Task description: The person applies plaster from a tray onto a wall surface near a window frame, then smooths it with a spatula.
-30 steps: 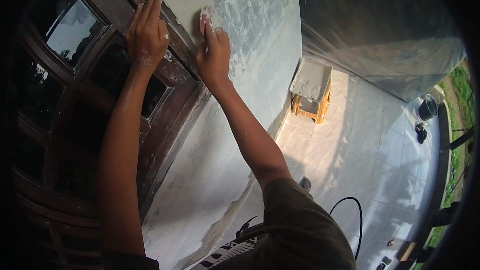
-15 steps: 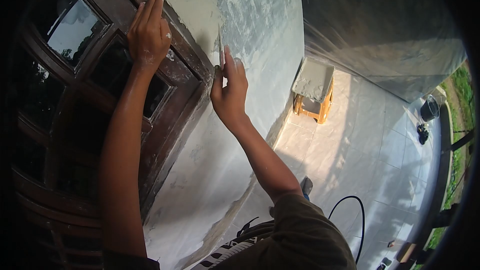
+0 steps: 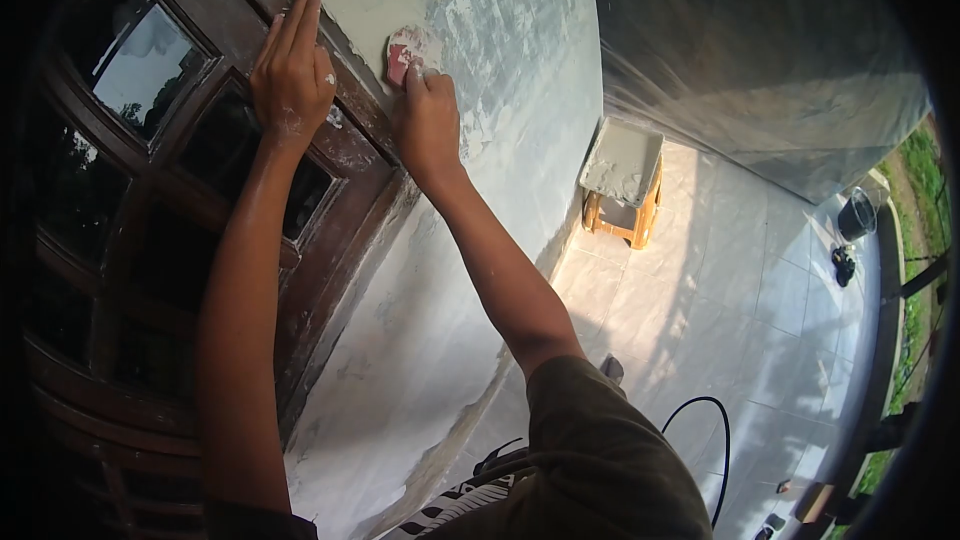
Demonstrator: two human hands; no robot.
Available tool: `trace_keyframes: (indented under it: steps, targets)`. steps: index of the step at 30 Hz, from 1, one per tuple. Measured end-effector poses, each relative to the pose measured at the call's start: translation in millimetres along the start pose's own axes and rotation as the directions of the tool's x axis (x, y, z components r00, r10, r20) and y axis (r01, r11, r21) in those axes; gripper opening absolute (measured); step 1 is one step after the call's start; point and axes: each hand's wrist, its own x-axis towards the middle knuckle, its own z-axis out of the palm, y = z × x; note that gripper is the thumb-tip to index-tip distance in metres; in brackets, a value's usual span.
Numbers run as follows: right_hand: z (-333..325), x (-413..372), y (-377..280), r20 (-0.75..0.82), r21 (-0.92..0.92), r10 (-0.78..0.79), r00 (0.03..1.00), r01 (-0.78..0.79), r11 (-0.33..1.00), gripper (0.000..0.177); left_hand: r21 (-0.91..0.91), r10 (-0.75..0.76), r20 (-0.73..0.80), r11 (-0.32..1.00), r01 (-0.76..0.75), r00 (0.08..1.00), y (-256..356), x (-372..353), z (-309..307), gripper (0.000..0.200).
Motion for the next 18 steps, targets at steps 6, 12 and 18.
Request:
trace_keyframes:
  steps: [6, 12, 18]
  targets:
    - [-27.5, -66.6, -46.8, 0.136, 0.061, 0.082, 0.987, -0.091, 0.994, 0.038, -0.014, 0.001, -0.013, 1.000, -0.001, 1.000, 0.4, 0.5, 1.0, 0.051]
    - [-52.0, -36.2, -31.0, 0.048, 0.226, 0.194, 0.980, -0.200, 0.954, 0.033, -0.001, 0.008, -0.021, 1.000, -0.008, 1.000, -0.7, -0.8, 1.4, 0.052]
    - [-9.6, 12.3, 14.3, -0.003, 0.008, 0.006, 1.000, -0.006, 1.000, 0.018, 0.012, 0.022, -0.020, 1.000, -0.022, 1.000, -1.2, 0.3, 1.7, 0.048]
